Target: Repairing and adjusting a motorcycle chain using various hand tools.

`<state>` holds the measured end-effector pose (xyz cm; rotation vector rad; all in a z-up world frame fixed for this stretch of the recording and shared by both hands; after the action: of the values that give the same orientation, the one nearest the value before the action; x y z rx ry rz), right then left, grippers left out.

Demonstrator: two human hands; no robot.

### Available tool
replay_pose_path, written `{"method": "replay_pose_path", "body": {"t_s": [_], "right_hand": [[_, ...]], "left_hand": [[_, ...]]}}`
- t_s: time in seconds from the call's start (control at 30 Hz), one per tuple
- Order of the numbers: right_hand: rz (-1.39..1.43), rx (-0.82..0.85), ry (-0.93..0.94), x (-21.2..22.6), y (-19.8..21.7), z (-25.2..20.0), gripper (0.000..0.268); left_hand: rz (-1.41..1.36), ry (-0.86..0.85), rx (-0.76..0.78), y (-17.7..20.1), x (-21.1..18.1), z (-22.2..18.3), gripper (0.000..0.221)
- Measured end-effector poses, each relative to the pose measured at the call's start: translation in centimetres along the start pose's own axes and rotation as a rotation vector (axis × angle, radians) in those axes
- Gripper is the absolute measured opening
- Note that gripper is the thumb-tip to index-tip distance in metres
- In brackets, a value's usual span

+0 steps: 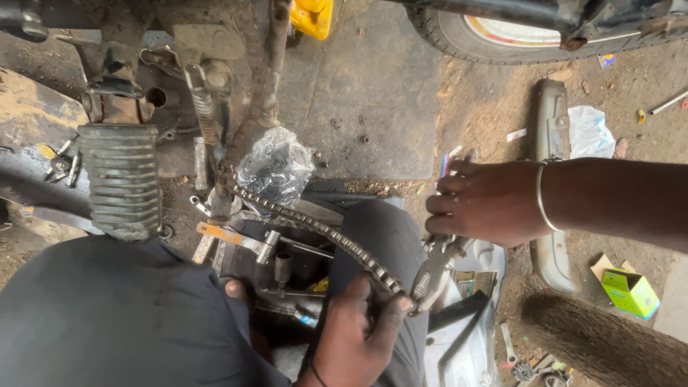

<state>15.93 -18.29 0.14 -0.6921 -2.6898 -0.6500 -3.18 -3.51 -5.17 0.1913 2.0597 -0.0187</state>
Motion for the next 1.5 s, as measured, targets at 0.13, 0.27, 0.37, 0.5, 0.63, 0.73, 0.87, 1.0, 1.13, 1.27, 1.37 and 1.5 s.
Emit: {"method": "replay_pose_path", "body": {"t_s": [0.13,0.27,0.37,0.5,0.63,0.73,0.87,1.0,1.13,1.27,1.37,1.5], "right_hand": [[-0.28,-0.011,0.029,1.0,0.9,-0.4,0.07],[-0.359,0.125,-0.088,1.7,1.1,-1.0,0.042],[-0.429,-0.03,-0.085,1.4,-0.8,-1.1,0.061],[-0.406,-0.104,-0.132,1.6,-2.7,-1.3,0.068],[-0.391,-0.207,-0.219,2.0,-3.9,-1.5,0.063],[-0.366,-0.259,-0.276,2.1,-3.5,-1.9,0.056],[-0.321,-0.192,-0.28,1.8,-4.4,-2.2,0.066],[-0.293,-0.131,-0.282,2.4,-3.2,-2.8,0.072],[-0.262,-0.097,-0.283,2.7,-2.3,-3.0,0.066],[-0.231,-0.034,-0.282,3.0,-0.9,-3.1,0.055],[-0.186,-0.019,-0.274,3.5,0.5,-2.8,0.047],[-0.085,0.102,-0.291,4.9,4.6,-2.6,0.034]], "left_hand": [[-0.018,-0.134,-0.048,-0.3,0.3,-0.2,0.014],[0.008,-0.013,-0.028,-0.5,0.5,-0.2,0.016],[0.066,-0.003,-0.039,-0.8,0.9,-0.1,0.018],[-0.026,-0.024,-0.045,-1.2,1.2,-0.1,0.016],[-0.219,-0.044,-0.06,-1.5,1.8,0.0,0.014],[-0.316,-0.024,-0.045,-1.5,1.6,0.3,0.012],[0.07,-0.073,-0.08,-0.8,1.1,0.3,0.018],[0.072,0.042,0.067,-1.3,2.1,0.4,0.028],[0.027,0.007,0.084,-1.0,1.0,0.4,0.021],[0.266,-0.05,0.007,-0.7,0.6,0.5,0.022],[0.309,-0.093,-0.03,-1.0,1.1,0.4,0.021],[0.262,-0.071,-0.024,-1.0,0.8,0.4,0.024]]}}
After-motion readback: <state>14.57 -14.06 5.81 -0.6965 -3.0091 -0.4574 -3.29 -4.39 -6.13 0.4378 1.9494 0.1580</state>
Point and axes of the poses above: each hand's wrist, its own z-axis towards the middle knuckle, its own y-axis out of the back of the hand, x = y × z, the point moved 3 cm from there along z, towards the middle knuckle, and after that the axes turned 15 degrees about z, right-handed, at the moved point
